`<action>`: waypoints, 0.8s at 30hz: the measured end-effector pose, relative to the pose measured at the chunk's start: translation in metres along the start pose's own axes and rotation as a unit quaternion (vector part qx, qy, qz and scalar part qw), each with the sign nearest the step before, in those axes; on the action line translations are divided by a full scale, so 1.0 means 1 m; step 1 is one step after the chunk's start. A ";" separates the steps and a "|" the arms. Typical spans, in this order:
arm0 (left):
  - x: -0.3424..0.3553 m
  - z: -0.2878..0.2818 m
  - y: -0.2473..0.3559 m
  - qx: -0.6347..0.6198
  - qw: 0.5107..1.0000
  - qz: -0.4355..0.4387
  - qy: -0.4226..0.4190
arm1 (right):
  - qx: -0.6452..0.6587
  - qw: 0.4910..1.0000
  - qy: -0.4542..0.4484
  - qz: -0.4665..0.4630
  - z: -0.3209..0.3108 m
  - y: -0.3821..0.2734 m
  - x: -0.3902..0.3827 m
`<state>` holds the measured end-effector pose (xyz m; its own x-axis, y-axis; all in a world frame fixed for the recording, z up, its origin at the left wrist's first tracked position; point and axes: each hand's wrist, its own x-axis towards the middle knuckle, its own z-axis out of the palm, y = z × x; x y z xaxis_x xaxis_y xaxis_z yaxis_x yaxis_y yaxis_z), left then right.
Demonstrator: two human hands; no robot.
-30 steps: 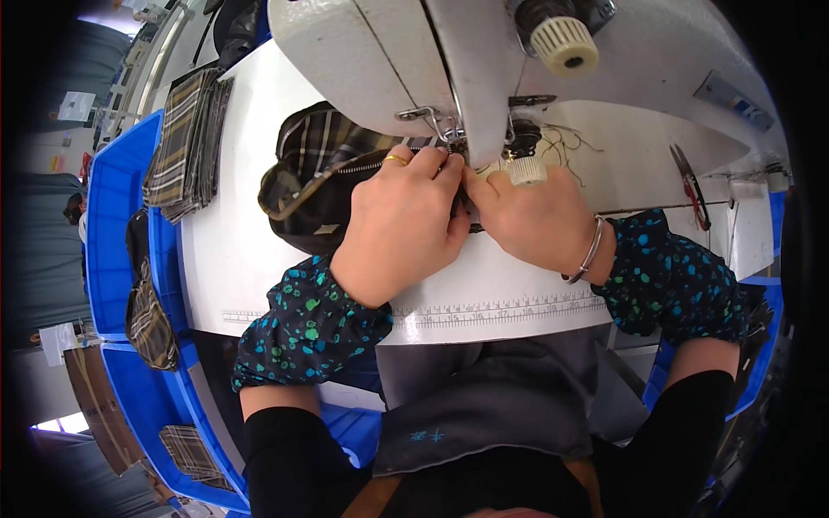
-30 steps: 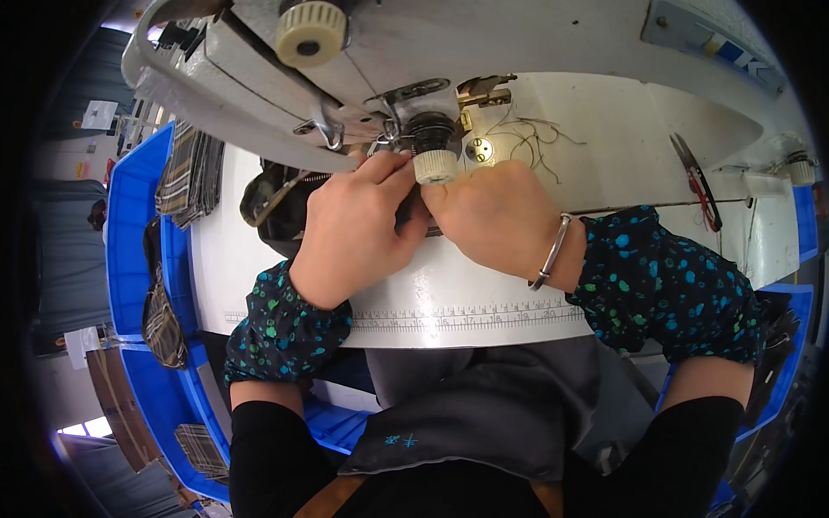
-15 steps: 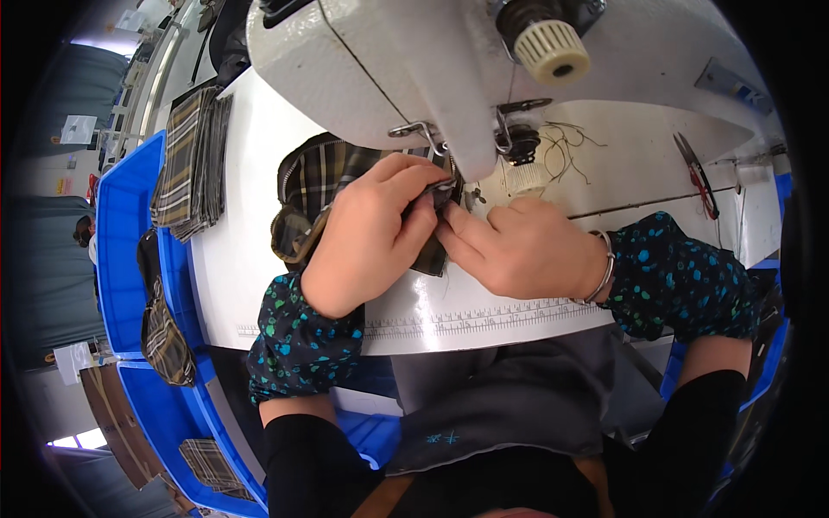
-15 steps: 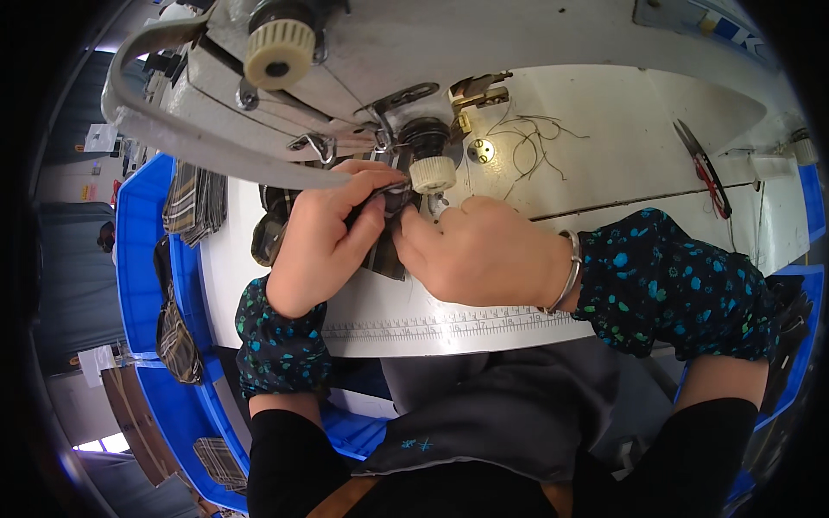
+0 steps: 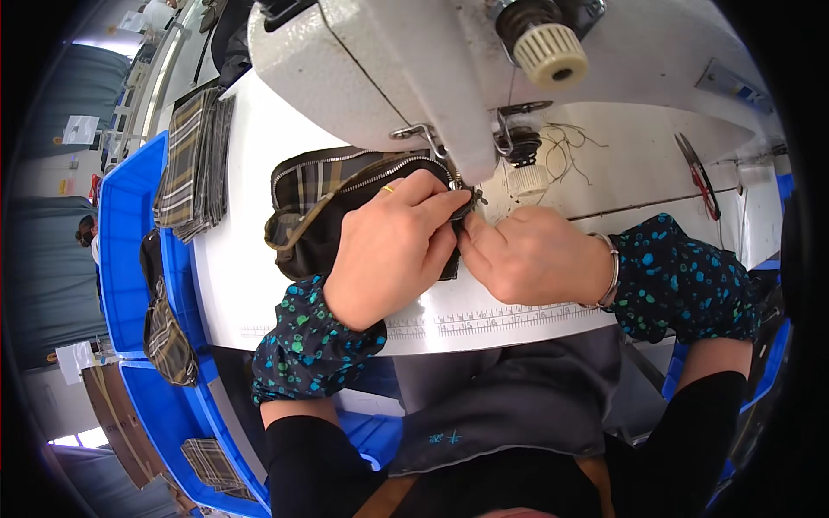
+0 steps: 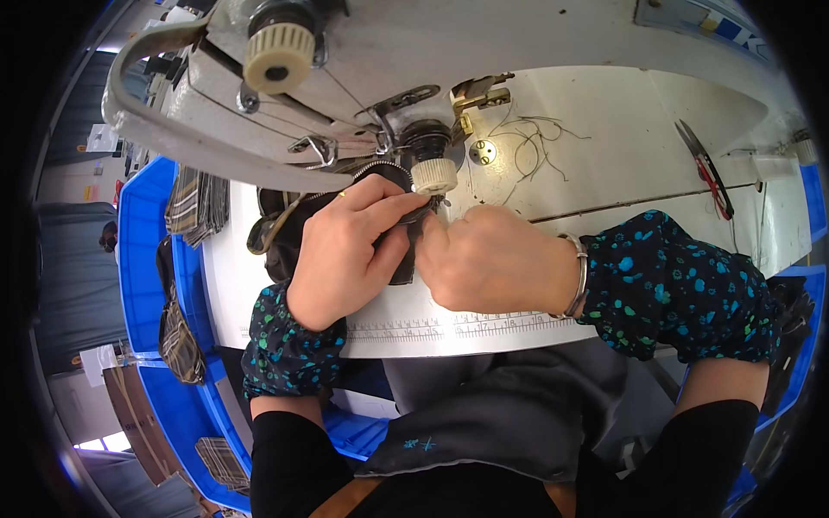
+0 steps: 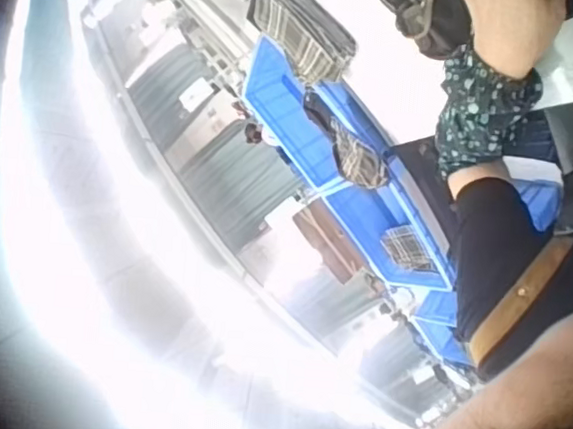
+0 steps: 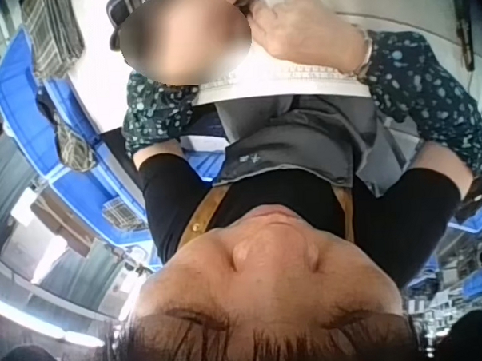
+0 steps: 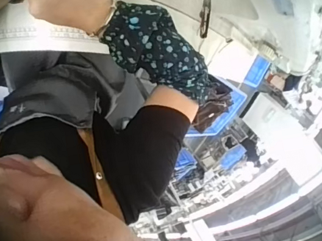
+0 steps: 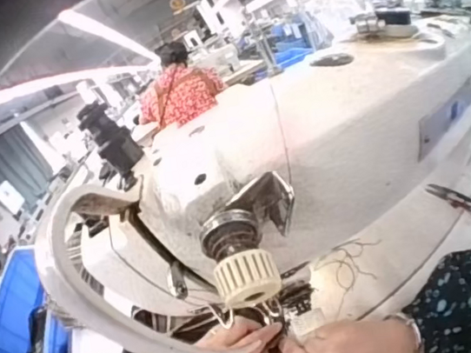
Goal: The person sews a zipper onto a black fabric pouch using an industrial sewing machine. They guide the pouch under the needle, aligning the zipper tape with the fabric edge. After completing the stitch, they remove the pouch and place it into a blue bin, then retrieve a new pouch from a stack to repeat the process.
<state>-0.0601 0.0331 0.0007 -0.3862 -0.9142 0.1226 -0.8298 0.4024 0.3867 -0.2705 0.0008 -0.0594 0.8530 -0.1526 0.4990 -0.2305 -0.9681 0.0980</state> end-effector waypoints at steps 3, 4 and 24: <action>0.000 0.005 0.002 -0.010 1.000 -0.001 0.004 | 0.008 0.999 -0.041 0.006 -0.003 -0.001 -0.002; 0.000 0.006 0.002 -0.008 1.000 -0.002 0.003 | 0.008 0.999 -0.044 0.007 -0.002 -0.001 -0.003; -0.007 0.011 -0.003 0.110 0.991 0.056 0.045 | -0.033 0.999 0.030 0.026 -0.001 0.000 0.001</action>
<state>-0.0599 0.0387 -0.0116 -0.4526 -0.8595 0.2376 -0.8551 0.4939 0.1576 -0.2703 0.0009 -0.0584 0.8101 -0.1881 0.5553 -0.3053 -0.9439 0.1258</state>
